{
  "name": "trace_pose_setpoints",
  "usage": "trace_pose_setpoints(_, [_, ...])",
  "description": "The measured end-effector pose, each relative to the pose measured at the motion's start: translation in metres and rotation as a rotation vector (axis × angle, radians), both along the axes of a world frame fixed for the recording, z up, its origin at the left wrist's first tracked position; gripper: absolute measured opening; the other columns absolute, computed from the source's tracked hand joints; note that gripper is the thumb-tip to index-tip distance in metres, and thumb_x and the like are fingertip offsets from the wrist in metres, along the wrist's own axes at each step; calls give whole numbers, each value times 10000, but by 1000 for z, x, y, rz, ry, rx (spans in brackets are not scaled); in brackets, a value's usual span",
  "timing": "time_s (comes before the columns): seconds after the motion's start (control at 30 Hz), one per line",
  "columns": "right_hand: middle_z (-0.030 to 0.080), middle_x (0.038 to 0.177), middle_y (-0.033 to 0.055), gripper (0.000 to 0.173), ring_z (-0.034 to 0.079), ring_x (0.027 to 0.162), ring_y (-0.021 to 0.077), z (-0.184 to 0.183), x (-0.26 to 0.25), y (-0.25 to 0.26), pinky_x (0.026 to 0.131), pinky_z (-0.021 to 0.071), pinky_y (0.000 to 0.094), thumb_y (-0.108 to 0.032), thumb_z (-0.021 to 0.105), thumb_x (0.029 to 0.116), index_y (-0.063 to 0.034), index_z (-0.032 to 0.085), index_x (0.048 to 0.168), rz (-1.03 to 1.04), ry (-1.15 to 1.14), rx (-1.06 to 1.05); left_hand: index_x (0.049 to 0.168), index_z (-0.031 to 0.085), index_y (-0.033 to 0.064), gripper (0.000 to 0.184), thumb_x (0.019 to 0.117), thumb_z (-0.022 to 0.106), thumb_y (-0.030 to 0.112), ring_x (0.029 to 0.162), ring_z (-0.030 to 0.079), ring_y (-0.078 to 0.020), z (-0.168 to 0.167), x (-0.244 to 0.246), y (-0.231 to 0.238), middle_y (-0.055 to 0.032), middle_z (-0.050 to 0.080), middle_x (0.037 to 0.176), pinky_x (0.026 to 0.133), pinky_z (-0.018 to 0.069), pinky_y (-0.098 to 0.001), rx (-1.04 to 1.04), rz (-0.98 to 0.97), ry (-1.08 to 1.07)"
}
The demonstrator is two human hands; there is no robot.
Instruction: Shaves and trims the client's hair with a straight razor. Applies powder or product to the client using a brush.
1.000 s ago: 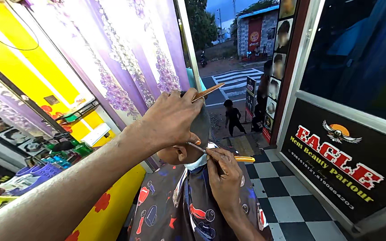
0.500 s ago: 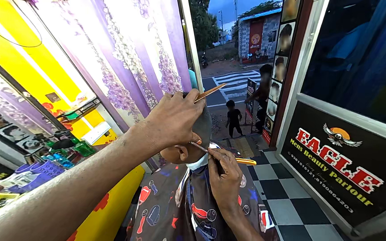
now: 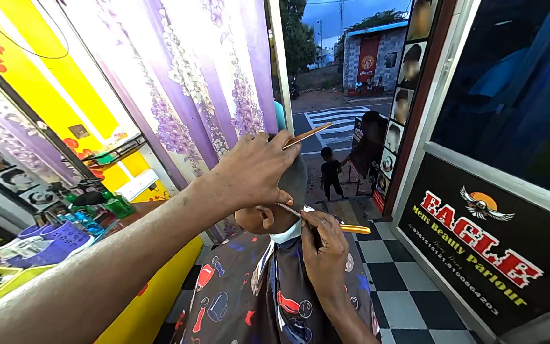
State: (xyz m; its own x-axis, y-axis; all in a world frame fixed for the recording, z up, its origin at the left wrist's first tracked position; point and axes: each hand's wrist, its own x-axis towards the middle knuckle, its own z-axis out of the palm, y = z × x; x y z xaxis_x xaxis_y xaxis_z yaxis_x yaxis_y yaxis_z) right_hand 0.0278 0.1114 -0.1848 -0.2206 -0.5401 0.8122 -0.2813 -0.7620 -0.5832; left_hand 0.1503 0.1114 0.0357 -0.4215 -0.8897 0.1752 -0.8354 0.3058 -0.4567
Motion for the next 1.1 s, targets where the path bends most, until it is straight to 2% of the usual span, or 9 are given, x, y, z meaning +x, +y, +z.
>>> trace_pose_setpoints(0.23, [732,1058,6,184,685,1028,115,2,-2,1,868,595,285,-88,673,913,-124,796,1045,43,20,31,1543,457,138,1009,752,769,683,1163,591,-361,-1,7,-2,-131,500,1460,890,510,-544,-19,-46,-18])
trace_pose_setpoints(0.53, [730,1052,9,185,684,1009,114,4,-4,3,844,594,277,-91,688,905,-133,804,1042,-1,55,0,1530,477,137,978,767,751,685,1166,601,-329,0,12,-3,-117,518,1451,894,510,-532,-17,-57,9])
trace_pose_setpoints(0.73, [727,1083,35,218,674,1018,140,18,-9,6,845,579,287,-88,686,905,-144,806,1078,-85,107,-77,1560,424,113,1025,746,844,574,1287,551,-333,13,21,-4,-126,457,1537,1009,485,-518,121,-94,60])
trace_pose_setpoints(1.0, [728,1084,47,216,672,1044,166,19,-5,3,877,572,308,-84,680,909,-133,802,1080,-158,134,-102,1560,430,134,1002,748,852,543,1253,560,-343,10,20,-6,-122,506,1477,990,485,-532,87,-90,66])
trace_pose_setpoints(1.1, [729,1077,33,220,669,1031,165,19,-5,2,858,571,314,-94,679,907,-144,805,1081,-158,161,-92,1551,442,132,1005,738,852,557,1234,567,-347,9,19,-8,-120,525,1452,985,484,-534,73,-99,46])
